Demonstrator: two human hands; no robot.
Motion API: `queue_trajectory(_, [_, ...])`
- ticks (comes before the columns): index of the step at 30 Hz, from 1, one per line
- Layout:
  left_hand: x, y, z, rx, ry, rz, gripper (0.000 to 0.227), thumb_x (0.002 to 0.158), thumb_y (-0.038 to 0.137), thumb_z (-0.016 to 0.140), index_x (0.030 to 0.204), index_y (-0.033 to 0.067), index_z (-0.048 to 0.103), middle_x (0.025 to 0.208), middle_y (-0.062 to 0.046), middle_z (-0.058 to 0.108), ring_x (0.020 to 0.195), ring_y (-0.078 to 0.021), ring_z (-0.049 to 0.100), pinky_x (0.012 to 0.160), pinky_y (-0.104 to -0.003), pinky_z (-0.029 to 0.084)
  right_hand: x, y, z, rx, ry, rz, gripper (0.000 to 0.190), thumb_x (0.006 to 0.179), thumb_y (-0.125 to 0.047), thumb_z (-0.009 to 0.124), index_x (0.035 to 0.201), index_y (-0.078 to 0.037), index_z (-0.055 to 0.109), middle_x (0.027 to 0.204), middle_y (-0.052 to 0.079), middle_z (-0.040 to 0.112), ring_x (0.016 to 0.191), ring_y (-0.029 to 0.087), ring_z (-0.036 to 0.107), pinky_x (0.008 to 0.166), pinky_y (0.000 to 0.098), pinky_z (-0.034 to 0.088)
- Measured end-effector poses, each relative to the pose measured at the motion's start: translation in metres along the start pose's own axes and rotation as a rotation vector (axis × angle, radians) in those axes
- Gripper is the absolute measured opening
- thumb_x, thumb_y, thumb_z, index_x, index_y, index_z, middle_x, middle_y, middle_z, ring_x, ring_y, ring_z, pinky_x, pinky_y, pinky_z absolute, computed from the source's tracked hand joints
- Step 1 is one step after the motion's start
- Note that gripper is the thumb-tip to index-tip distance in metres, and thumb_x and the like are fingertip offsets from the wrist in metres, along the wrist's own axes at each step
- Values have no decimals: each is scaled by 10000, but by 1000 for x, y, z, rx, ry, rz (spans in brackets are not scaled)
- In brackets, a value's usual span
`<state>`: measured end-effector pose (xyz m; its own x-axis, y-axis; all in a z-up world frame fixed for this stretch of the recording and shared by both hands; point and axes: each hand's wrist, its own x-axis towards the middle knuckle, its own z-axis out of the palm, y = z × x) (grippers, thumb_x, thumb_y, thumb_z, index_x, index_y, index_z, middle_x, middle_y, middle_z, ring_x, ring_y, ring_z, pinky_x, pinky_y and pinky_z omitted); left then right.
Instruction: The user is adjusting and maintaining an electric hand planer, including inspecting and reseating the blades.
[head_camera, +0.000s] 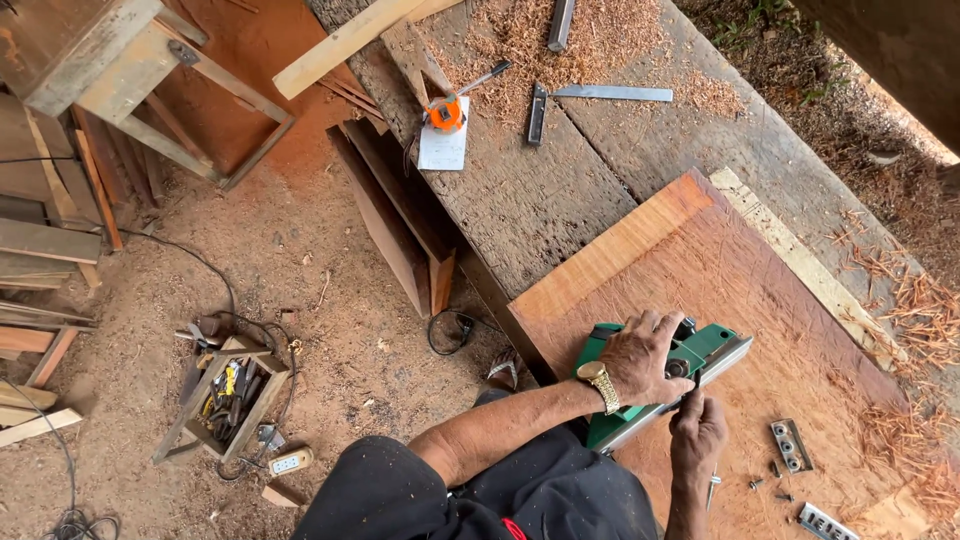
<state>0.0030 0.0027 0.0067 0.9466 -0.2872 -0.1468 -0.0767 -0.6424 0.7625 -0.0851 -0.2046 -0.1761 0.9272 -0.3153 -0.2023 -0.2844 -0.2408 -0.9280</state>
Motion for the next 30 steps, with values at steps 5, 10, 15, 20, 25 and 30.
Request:
queue_trajectory(5, [1,-2,1,10,-25,-3,1055,715,441,799,1555,31,310,1378,-275,470,1285,-477,491,1017,-574,463,-30,-115,12,87,27,-146,252,1087,-291,521,1034,-51,467,777,-22,541,624,75,526,517,241,438])
queue_trajectory(10, [0,-6,11,15,25,35,1012,724,452,781,1540,30,355,1348,-258,507,1251,-453,540,1030,-564,480,-6,-17,4,245,-39,109,477,1208,-343,431,942,47,496,682,43,455,539,107,406,510,278,328])
queue_trajectory(15, [1,-2,5,13,34,8,1025,684,433,801,1520,35,362,1332,-266,504,1247,-465,527,999,-564,486,-23,-82,3,138,-56,-361,263,1058,-267,593,1130,-40,480,945,-9,574,775,86,581,616,228,488])
queue_trajectory(20, [1,-2,5,29,3,24,1018,715,461,794,1530,40,353,1332,-263,507,1243,-452,539,1005,-572,486,-8,-30,-1,207,9,70,356,1149,-311,488,937,-28,452,728,3,503,592,93,481,509,261,411])
queue_trajectory(25, [1,-4,4,20,6,20,1033,714,463,796,1539,43,338,1344,-267,496,1248,-460,531,998,-575,488,-7,-36,2,80,-9,69,362,1196,-282,515,1014,30,553,698,79,498,608,157,460,519,307,364])
queue_trajectory(30, [2,-5,4,14,-14,24,1050,713,453,815,1538,30,322,1349,-282,480,1254,-477,512,974,-588,483,-26,-97,5,144,41,-147,208,995,-225,611,1100,-79,507,903,-24,586,673,69,589,529,249,510])
